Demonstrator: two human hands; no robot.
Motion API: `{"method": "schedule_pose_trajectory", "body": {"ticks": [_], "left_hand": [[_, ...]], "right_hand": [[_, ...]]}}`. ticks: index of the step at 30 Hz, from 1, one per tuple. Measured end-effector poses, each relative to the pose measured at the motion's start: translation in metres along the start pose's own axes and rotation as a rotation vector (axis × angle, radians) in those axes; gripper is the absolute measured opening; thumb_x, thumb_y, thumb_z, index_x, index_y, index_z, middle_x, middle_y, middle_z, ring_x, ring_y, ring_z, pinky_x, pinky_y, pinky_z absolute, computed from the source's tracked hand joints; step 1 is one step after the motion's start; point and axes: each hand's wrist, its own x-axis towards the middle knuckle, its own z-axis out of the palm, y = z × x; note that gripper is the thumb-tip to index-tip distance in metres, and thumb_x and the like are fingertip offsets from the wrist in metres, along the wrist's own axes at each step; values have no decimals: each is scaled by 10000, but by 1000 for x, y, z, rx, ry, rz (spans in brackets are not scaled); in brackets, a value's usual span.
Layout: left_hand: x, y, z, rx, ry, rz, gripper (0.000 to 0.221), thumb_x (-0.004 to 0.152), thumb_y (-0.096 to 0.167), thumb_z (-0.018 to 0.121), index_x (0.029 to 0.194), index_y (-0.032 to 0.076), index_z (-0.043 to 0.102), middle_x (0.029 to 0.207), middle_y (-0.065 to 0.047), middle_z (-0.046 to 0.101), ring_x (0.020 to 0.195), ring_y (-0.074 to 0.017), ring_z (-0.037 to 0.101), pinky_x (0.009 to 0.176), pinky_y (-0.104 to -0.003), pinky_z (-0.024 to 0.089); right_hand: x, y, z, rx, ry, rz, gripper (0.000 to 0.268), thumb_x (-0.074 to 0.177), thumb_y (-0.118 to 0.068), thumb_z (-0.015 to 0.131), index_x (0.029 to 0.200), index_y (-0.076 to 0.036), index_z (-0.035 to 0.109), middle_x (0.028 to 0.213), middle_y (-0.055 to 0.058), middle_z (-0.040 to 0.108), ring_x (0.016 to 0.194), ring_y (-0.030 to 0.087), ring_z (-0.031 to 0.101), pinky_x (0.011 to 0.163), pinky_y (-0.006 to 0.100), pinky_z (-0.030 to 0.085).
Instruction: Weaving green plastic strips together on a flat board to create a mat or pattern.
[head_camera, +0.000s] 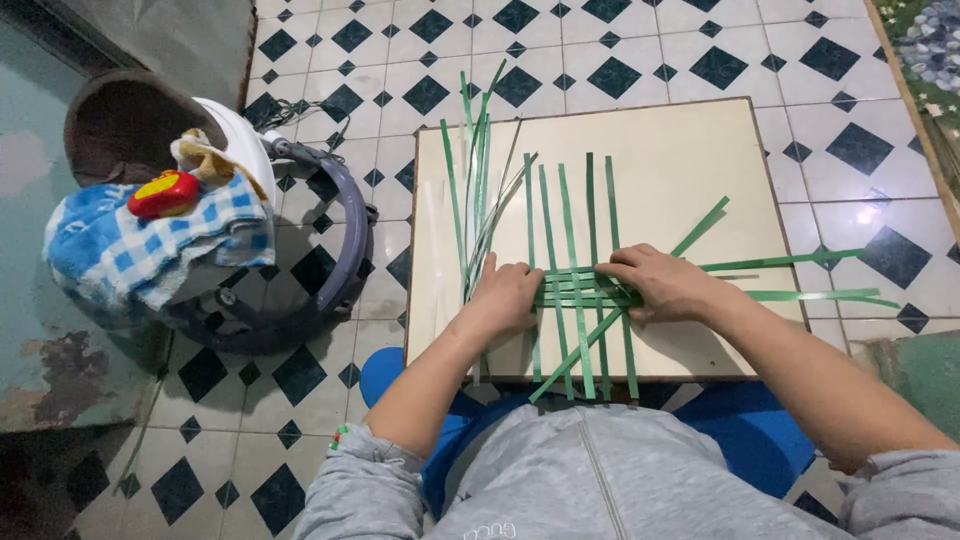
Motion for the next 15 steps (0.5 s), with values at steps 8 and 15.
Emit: {"method": "schedule_pose_trajectory", "body": {"ticks": [8,15], "left_hand": [[-6,-2,5,-37,7,-24,706,742,126,790,1381,23,507,1280,-230,583,1253,-397,528,1140,-631,147],[-8,-6,17,-34,30,-58,700,754,162,798,1389,98,512,1389,-209,502,1351,-377,432,1144,-643,125]], "right_hand": [[1,2,4,-14,3,-4,734,770,-257,770,1424,-231,437,1414,43,480,1387,250,403,1123,349,416],[6,8,19,-87,58,-31,696,746,-279,782,1380,-229,499,1393,47,511,1380,244,438,1123,348,412]]}}
